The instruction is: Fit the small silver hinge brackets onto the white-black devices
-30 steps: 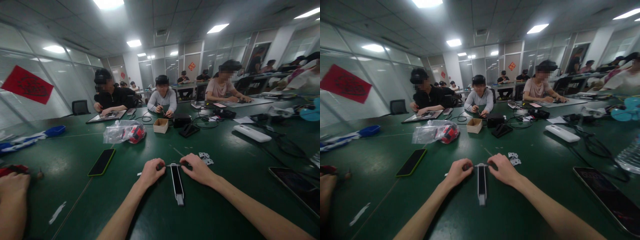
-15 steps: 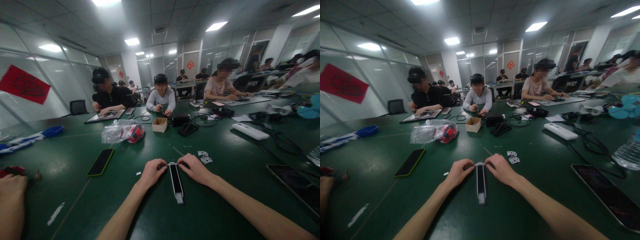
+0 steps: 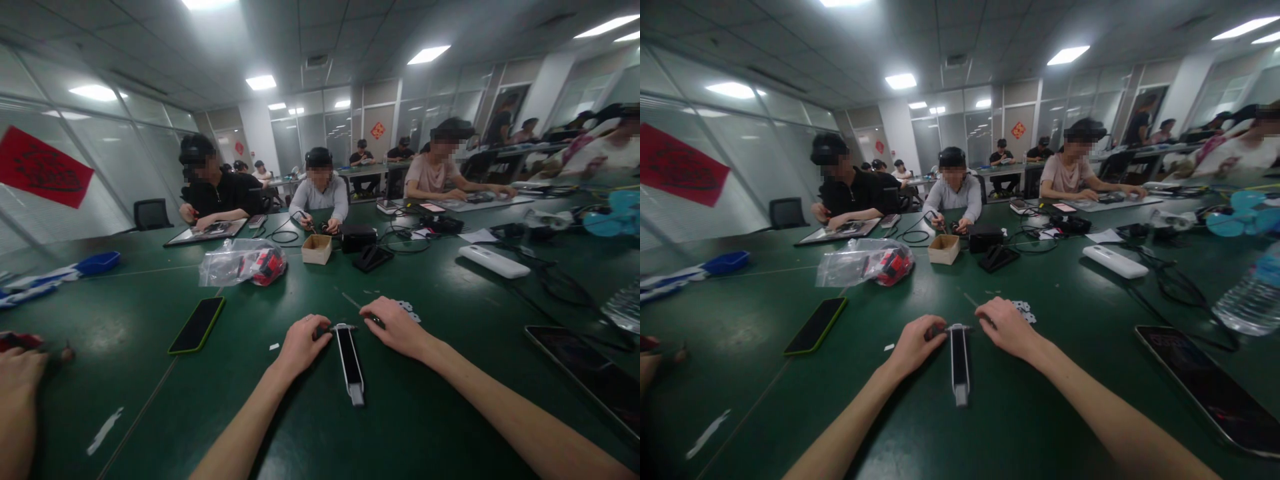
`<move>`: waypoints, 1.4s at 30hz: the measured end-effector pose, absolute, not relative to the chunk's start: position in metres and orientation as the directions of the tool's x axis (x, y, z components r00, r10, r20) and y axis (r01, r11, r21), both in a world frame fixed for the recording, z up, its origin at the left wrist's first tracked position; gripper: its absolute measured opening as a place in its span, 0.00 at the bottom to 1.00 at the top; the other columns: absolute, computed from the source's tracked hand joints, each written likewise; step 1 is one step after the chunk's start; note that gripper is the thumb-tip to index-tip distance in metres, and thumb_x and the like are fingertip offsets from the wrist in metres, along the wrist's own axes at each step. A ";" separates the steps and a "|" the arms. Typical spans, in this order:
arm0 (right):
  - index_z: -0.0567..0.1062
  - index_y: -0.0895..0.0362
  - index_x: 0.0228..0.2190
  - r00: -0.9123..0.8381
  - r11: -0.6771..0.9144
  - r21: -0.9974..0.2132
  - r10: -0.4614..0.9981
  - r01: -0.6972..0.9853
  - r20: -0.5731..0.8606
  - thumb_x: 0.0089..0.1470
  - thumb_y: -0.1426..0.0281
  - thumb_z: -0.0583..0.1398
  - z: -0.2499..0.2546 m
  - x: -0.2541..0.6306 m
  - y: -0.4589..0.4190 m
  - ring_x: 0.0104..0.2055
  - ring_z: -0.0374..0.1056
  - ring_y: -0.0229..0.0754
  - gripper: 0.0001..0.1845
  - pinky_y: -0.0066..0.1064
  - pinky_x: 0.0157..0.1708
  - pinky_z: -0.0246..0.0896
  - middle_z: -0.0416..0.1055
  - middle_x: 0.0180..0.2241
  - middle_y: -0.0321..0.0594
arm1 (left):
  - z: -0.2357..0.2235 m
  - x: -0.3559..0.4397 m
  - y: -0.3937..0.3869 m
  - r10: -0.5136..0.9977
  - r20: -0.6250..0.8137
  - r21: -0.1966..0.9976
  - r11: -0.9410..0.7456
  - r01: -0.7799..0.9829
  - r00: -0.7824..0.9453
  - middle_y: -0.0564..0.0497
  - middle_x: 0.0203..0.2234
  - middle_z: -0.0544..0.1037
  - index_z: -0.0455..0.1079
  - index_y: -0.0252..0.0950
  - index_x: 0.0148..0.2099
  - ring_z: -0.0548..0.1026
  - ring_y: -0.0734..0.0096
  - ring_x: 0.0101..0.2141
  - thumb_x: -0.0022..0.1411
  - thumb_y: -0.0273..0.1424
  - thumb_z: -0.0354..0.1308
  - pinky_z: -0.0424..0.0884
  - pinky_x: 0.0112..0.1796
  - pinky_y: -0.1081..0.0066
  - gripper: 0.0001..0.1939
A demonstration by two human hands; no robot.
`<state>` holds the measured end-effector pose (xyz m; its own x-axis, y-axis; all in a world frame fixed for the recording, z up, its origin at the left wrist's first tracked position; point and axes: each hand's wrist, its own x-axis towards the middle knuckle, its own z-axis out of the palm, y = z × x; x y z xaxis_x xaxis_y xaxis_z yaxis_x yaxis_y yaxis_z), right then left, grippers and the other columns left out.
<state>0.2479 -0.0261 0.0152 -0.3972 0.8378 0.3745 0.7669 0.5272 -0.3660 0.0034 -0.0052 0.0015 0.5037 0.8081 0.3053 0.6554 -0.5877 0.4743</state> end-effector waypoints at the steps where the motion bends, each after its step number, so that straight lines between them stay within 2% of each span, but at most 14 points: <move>1: 0.73 0.58 0.39 -0.389 0.518 -0.349 0.841 0.781 0.376 0.56 0.72 0.53 0.017 0.254 -0.025 0.41 0.65 0.44 0.11 0.39 0.41 0.61 0.72 0.38 0.43 | 0.001 0.004 -0.005 0.809 0.304 0.467 -0.587 0.662 0.503 0.53 0.33 0.74 0.69 0.38 0.41 0.69 0.73 0.28 0.57 0.29 0.57 0.64 0.32 0.73 0.08; 9: 0.74 0.55 0.38 -0.444 0.493 -0.283 0.868 0.823 0.222 0.55 0.70 0.54 0.020 0.282 -0.021 0.40 0.65 0.44 0.12 0.40 0.41 0.61 0.71 0.38 0.42 | 0.002 0.005 -0.006 0.809 0.314 0.429 -0.588 0.686 0.498 0.53 0.32 0.72 0.69 0.38 0.39 0.69 0.72 0.29 0.59 0.29 0.55 0.64 0.33 0.72 0.05; 19: 0.75 0.51 0.42 -0.441 0.474 -0.243 0.879 0.846 0.179 0.56 0.68 0.53 0.014 0.282 -0.016 0.41 0.64 0.45 0.14 0.40 0.40 0.61 0.70 0.39 0.43 | 0.001 0.004 -0.006 0.806 0.295 0.438 -0.591 0.677 0.513 0.51 0.37 0.73 0.70 0.39 0.42 0.70 0.72 0.31 0.61 0.31 0.54 0.65 0.34 0.72 0.07; 24: 0.76 0.52 0.38 -0.413 0.443 -0.235 0.896 0.865 0.165 0.56 0.68 0.54 0.013 0.279 -0.015 0.39 0.65 0.45 0.12 0.40 0.38 0.62 0.71 0.38 0.43 | 0.001 0.005 -0.007 0.799 0.307 0.414 -0.601 0.683 0.517 0.50 0.37 0.73 0.71 0.39 0.43 0.70 0.71 0.32 0.63 0.33 0.52 0.66 0.36 0.71 0.09; 33: 0.75 0.56 0.31 -0.371 0.394 -0.148 0.915 0.907 0.157 0.54 0.71 0.55 0.014 0.268 -0.016 0.35 0.66 0.45 0.08 0.37 0.35 0.62 0.71 0.33 0.43 | 0.004 0.006 -0.010 0.799 0.312 0.399 -0.601 0.692 0.514 0.49 0.37 0.74 0.72 0.39 0.42 0.71 0.71 0.33 0.63 0.34 0.51 0.66 0.37 0.70 0.10; 42: 0.72 0.56 0.27 -0.319 0.338 -0.190 0.940 0.922 0.120 0.51 0.70 0.56 0.010 0.264 -0.017 0.32 0.65 0.44 0.05 0.38 0.34 0.60 0.69 0.29 0.41 | 0.004 0.006 -0.010 0.803 0.309 0.380 -0.595 0.708 0.510 0.50 0.37 0.74 0.71 0.39 0.43 0.71 0.71 0.32 0.62 0.34 0.52 0.65 0.36 0.70 0.10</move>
<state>0.2637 -0.0175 0.0098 -0.3195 0.9400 0.1198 0.9219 0.3376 -0.1900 0.0064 -0.0102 0.0036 0.5098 0.8030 0.3087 0.7077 -0.5955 0.3802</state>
